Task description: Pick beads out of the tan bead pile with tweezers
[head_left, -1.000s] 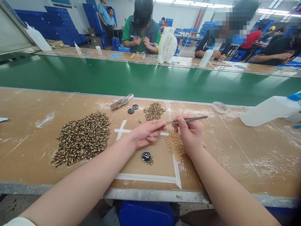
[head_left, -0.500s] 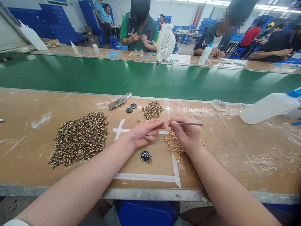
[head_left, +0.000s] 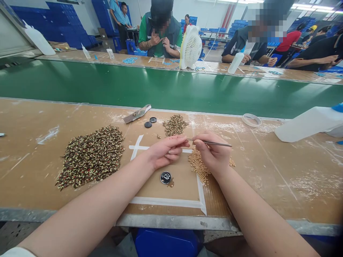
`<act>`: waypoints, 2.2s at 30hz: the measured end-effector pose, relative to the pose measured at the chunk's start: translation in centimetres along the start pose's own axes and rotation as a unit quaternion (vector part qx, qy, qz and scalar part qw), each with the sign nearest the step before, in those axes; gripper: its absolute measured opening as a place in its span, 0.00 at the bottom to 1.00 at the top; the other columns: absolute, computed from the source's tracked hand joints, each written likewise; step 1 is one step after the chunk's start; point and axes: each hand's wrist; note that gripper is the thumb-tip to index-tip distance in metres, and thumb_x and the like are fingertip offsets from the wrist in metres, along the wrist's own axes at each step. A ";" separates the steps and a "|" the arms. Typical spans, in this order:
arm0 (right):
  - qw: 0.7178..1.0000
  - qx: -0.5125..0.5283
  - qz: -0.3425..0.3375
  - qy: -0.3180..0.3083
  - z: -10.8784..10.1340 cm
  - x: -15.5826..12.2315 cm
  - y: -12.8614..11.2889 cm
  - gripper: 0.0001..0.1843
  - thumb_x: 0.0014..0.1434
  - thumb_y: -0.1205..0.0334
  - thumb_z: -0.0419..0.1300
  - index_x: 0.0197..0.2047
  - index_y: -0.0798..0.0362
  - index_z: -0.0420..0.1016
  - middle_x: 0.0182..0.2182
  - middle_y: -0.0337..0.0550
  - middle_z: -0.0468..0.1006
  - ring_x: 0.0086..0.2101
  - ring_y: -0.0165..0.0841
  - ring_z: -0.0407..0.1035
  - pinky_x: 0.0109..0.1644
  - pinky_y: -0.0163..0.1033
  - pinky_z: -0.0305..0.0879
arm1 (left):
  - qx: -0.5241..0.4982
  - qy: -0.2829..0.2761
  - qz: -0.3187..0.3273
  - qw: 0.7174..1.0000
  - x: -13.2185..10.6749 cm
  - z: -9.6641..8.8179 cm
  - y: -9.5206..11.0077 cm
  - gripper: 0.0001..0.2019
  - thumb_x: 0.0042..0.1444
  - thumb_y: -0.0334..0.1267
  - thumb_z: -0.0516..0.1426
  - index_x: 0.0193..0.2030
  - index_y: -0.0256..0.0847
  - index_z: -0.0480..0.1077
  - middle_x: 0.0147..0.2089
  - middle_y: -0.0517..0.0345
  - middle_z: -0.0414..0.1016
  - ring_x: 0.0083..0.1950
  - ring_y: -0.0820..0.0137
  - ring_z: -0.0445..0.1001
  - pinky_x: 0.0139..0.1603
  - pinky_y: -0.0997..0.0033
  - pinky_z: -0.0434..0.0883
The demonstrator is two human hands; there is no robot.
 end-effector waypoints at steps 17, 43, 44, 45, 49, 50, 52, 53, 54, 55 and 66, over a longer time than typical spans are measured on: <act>0.996 0.044 0.078 0.018 0.2 -0.4 0.4 0.09 0.71 0.59 0.59 0.38 0.48 0.78 0.29 0.41 0.77 0.27 0.32 0.70 0.30 0.42 0.65 | 0.039 -0.026 0.005 0.999 0.2 -0.4 -0.1 0.08 0.61 0.35 0.65 0.36 0.35 0.71 0.36 0.59 0.75 0.19 0.89 0.51 0.15 0.88 0.44; 0.927 0.091 0.223 -0.288 3.3 -1.2 -3.6 0.22 0.70 0.50 0.60 0.27 0.54 0.77 0.22 0.40 0.76 0.24 0.29 0.68 0.30 0.35 0.62 | 0.252 0.124 0.271 0.921 1.8 -0.1 0.0 0.27 0.66 0.58 0.56 0.25 0.39 0.62 0.22 0.64 0.66 0.18 0.85 0.55 0.22 0.76 0.46; 0.927 0.086 0.217 -0.294 3.3 -1.1 -3.6 0.22 0.70 0.50 0.60 0.27 0.54 0.76 0.22 0.40 0.76 0.24 0.29 0.68 0.30 0.35 0.62 | 0.255 0.127 0.268 0.920 1.8 -0.1 0.0 0.27 0.65 0.59 0.56 0.25 0.39 0.62 0.22 0.64 0.67 0.17 0.85 0.55 0.21 0.76 0.46; 0.927 0.083 0.212 -0.298 3.3 -1.1 -3.7 0.22 0.70 0.50 0.60 0.27 0.54 0.76 0.22 0.40 0.76 0.25 0.30 0.68 0.31 0.35 0.62 | 0.258 0.129 0.265 0.920 1.9 -0.2 0.0 0.27 0.65 0.60 0.56 0.25 0.39 0.62 0.23 0.63 0.67 0.17 0.85 0.54 0.21 0.76 0.46; 0.926 0.078 0.209 -0.306 3.3 -1.2 -3.7 0.22 0.70 0.51 0.59 0.27 0.53 0.75 0.23 0.40 0.76 0.26 0.30 0.68 0.32 0.36 0.62 | 0.268 0.123 0.266 0.918 2.2 -0.5 0.0 0.28 0.64 0.62 0.56 0.25 0.39 0.63 0.23 0.62 0.68 0.17 0.84 0.54 0.21 0.75 0.47; 0.925 0.075 0.209 -0.309 3.3 -1.3 -3.6 0.22 0.70 0.51 0.59 0.27 0.53 0.75 0.23 0.40 0.75 0.26 0.30 0.68 0.33 0.37 0.62 | 0.269 0.121 0.269 0.917 2.3 -0.5 0.0 0.28 0.64 0.62 0.55 0.25 0.39 0.63 0.23 0.62 0.69 0.17 0.84 0.54 0.21 0.75 0.47; 0.924 0.066 0.204 -0.317 3.3 -1.4 -3.5 0.22 0.70 0.51 0.59 0.27 0.53 0.75 0.24 0.40 0.75 0.26 0.30 0.67 0.32 0.37 0.61 | 0.271 0.119 0.277 0.914 2.4 -0.6 -0.1 0.29 0.64 0.63 0.55 0.24 0.39 0.63 0.23 0.61 0.69 0.17 0.84 0.54 0.21 0.75 0.47; 0.924 0.060 0.199 -0.321 3.3 -1.4 -3.5 0.22 0.71 0.51 0.59 0.27 0.54 0.75 0.24 0.40 0.75 0.26 0.30 0.67 0.32 0.37 0.60 | 0.272 0.117 0.281 0.913 2.4 -0.6 -0.1 0.29 0.65 0.63 0.54 0.24 0.39 0.63 0.23 0.61 0.69 0.17 0.84 0.54 0.21 0.74 0.47; 0.925 0.054 0.192 -0.324 3.3 -1.3 -3.5 0.22 0.71 0.51 0.58 0.28 0.54 0.76 0.24 0.40 0.75 0.26 0.31 0.67 0.33 0.38 0.60 | 0.274 0.116 0.284 0.912 2.5 -0.6 -0.2 0.29 0.65 0.62 0.54 0.24 0.39 0.63 0.23 0.61 0.69 0.17 0.84 0.54 0.21 0.74 0.48; 0.925 0.049 0.185 -0.327 3.3 -1.3 -3.5 0.21 0.71 0.51 0.58 0.28 0.53 0.76 0.24 0.41 0.75 0.26 0.31 0.67 0.33 0.38 0.60 | 0.276 0.114 0.286 0.911 2.5 -0.7 -0.2 0.29 0.65 0.62 0.54 0.23 0.39 0.63 0.23 0.61 0.68 0.17 0.84 0.53 0.21 0.74 0.48; 0.912 0.107 0.268 -0.294 3.1 -1.7 -2.7 0.24 0.69 0.47 0.59 0.26 0.53 0.76 0.19 0.39 0.75 0.21 0.29 0.67 0.28 0.36 0.62 | 0.458 0.158 0.377 0.789 0.7 -0.2 -0.2 0.26 0.68 0.57 0.52 0.25 0.40 0.66 0.26 0.61 0.70 0.29 0.76 0.67 0.34 0.73 0.65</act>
Point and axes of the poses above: each hand's wrist, its own x-axis towards the middle knuckle, its own z-axis out of the palm, y = z × x
